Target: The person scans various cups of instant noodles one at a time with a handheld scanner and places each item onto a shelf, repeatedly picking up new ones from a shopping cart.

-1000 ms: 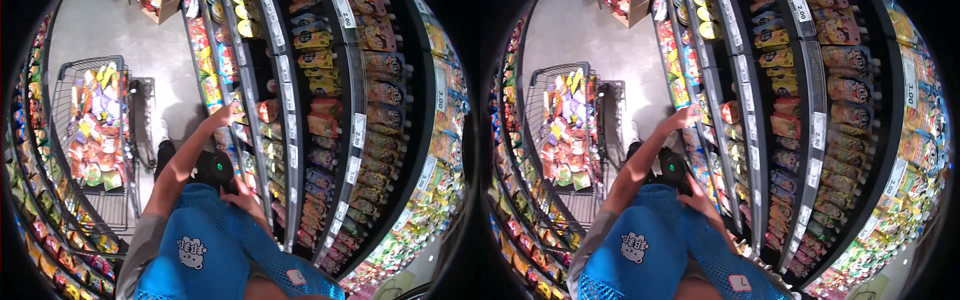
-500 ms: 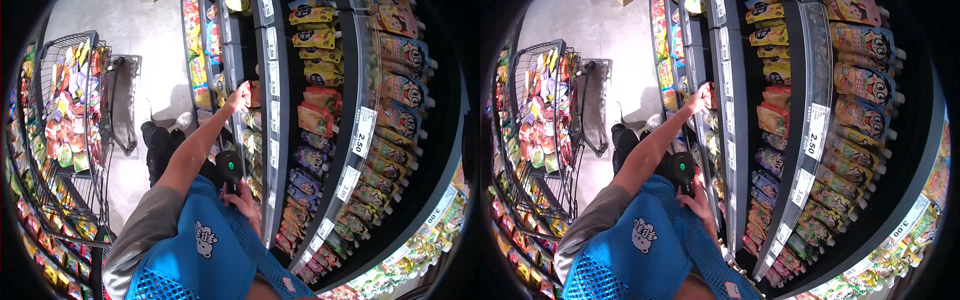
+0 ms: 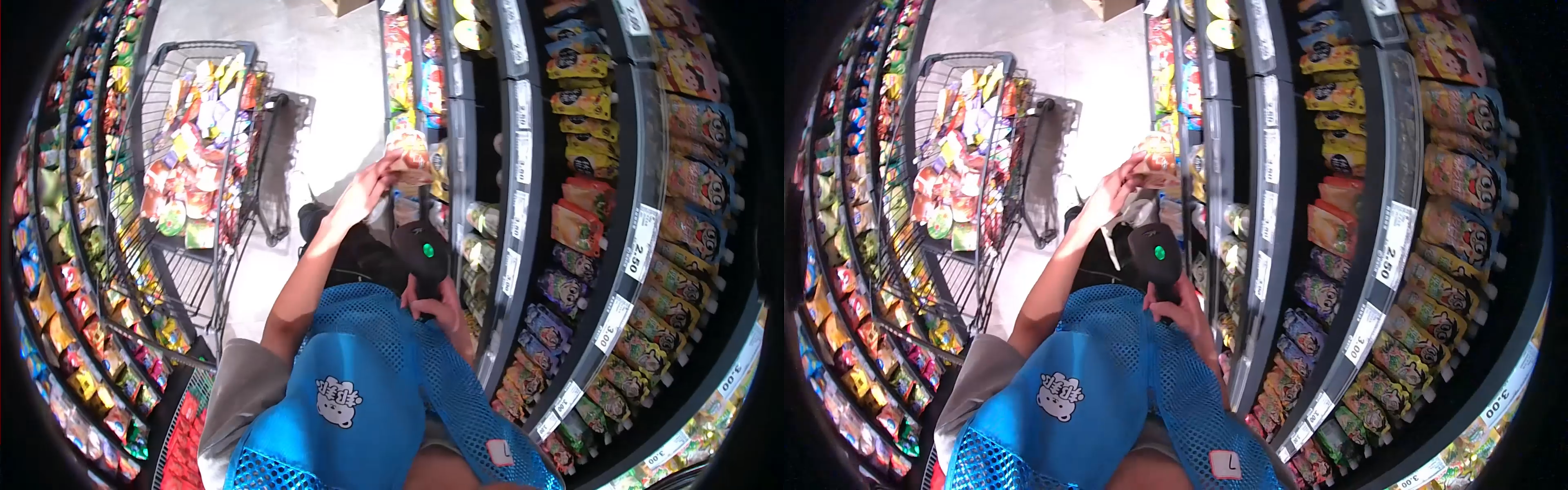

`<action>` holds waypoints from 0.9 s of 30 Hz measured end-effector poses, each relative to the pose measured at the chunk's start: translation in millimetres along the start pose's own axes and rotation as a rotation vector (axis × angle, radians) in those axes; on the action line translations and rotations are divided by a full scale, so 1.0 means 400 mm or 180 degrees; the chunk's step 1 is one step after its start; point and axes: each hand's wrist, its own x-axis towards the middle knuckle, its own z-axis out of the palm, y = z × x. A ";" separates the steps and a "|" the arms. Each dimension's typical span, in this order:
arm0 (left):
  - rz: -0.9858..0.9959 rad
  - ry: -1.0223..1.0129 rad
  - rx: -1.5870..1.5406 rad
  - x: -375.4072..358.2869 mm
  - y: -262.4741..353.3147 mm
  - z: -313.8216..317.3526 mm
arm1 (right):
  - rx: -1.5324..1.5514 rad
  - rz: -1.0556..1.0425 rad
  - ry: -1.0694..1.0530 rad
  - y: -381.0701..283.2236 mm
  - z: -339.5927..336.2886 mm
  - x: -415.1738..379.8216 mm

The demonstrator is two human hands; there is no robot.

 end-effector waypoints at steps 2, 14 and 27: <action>0.0437 0.0204 0.0800 -0.070 0.040 -0.097 | 0.0209 0.0051 0.0007 -0.032 0.060 0.039; 0.0308 0.0914 0.1277 -0.442 0.221 -0.464 | -0.1252 -0.0648 -0.0266 -0.121 0.408 0.338; 0.0875 0.1952 -0.1395 -0.591 0.365 -0.648 | 0.0244 0.0227 -0.0825 -0.108 0.732 0.443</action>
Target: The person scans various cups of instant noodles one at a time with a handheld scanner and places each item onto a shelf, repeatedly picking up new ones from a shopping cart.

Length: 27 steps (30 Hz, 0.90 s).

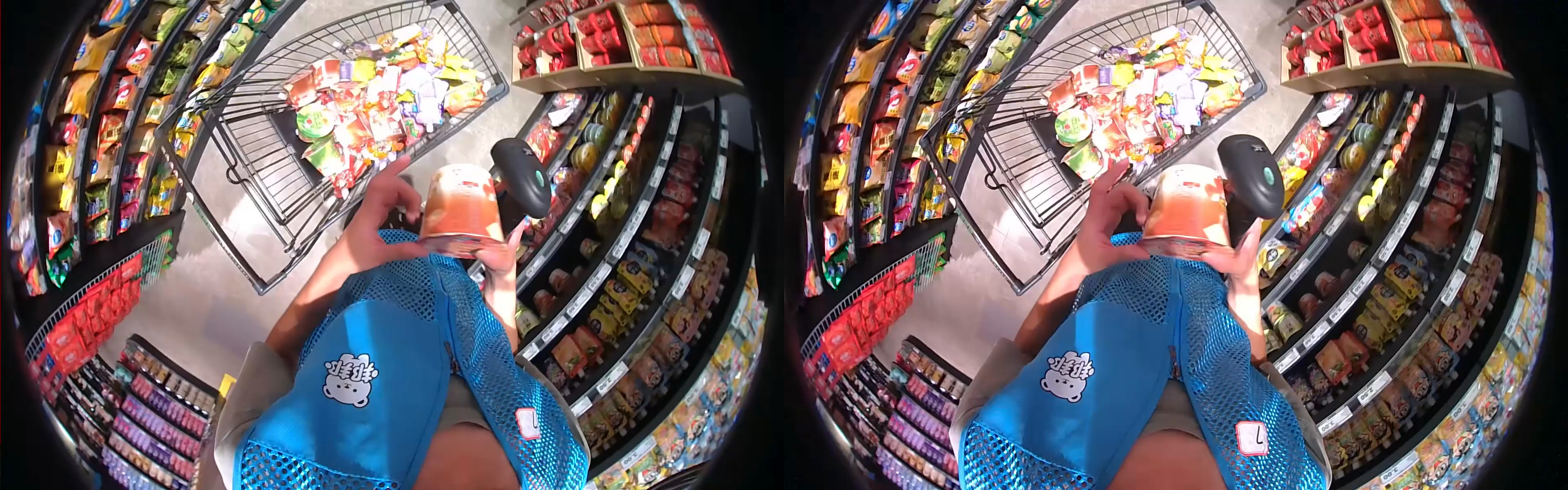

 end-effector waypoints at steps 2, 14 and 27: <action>0.0094 0.0115 0.0324 0.010 -0.006 0.020 | 0.0266 0.0185 -0.0038 0.003 0.006 0.001; -0.0157 -0.0194 0.2684 0.029 0.073 0.023 | -0.1996 -0.0370 -0.1513 -0.052 0.005 0.026; 0.0068 0.0091 0.1457 -0.018 0.028 0.044 | -0.0528 -0.0472 -0.0790 0.059 0.001 -0.037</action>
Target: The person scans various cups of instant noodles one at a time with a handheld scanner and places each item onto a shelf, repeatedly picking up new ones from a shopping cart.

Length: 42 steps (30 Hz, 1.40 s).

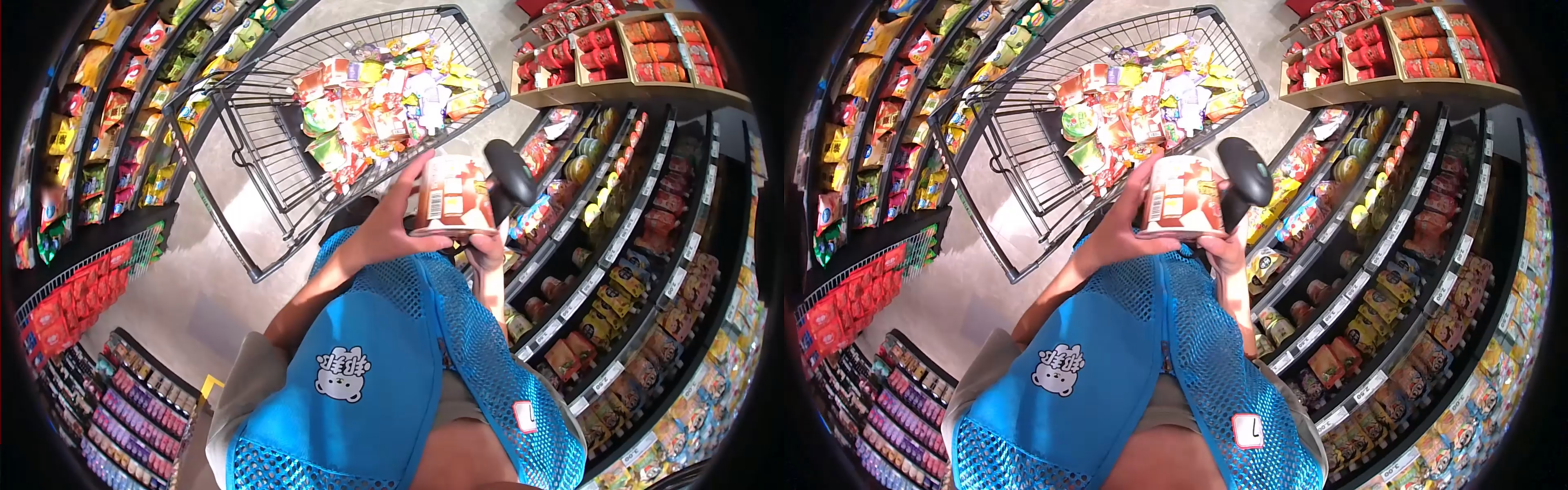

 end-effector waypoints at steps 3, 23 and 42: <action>-0.0150 -0.0051 -0.0625 -0.002 0.008 -0.034 | -0.0790 0.0169 -0.0191 0.015 -0.046 -0.005; 0.0716 -0.0950 0.2064 -0.166 0.098 -0.108 | -0.0376 0.0914 -0.1186 0.055 -0.060 -0.451; 0.0599 -0.2354 0.2201 -0.098 0.064 -0.048 | -0.0274 0.0362 -0.0569 0.164 -0.027 -0.605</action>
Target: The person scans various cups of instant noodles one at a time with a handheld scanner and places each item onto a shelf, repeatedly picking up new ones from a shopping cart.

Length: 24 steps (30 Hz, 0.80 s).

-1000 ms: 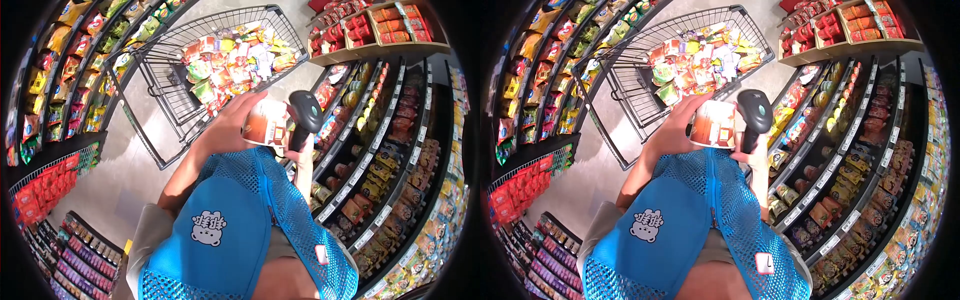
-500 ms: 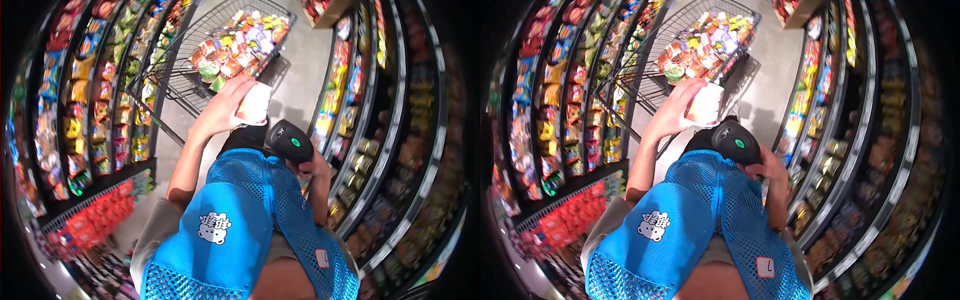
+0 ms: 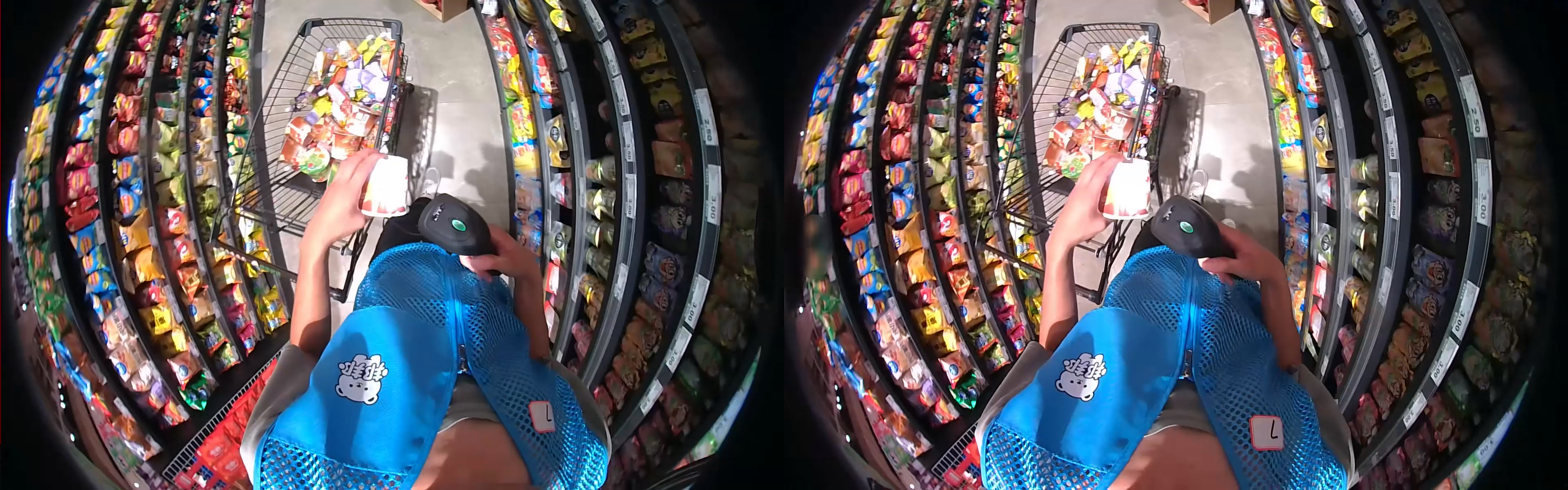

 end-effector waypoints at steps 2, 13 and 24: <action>0.0031 0.0010 -0.0109 0.022 -0.032 -0.023 | -0.0138 0.0242 0.0287 -0.053 0.018 0.039; 0.0055 0.0155 -0.0408 0.103 -0.274 -0.101 | -0.0607 0.0663 0.0548 -0.174 0.021 0.259; -0.2994 0.1242 -0.4894 0.180 -0.890 0.151 | -0.1561 0.1304 0.1797 -0.096 0.027 0.314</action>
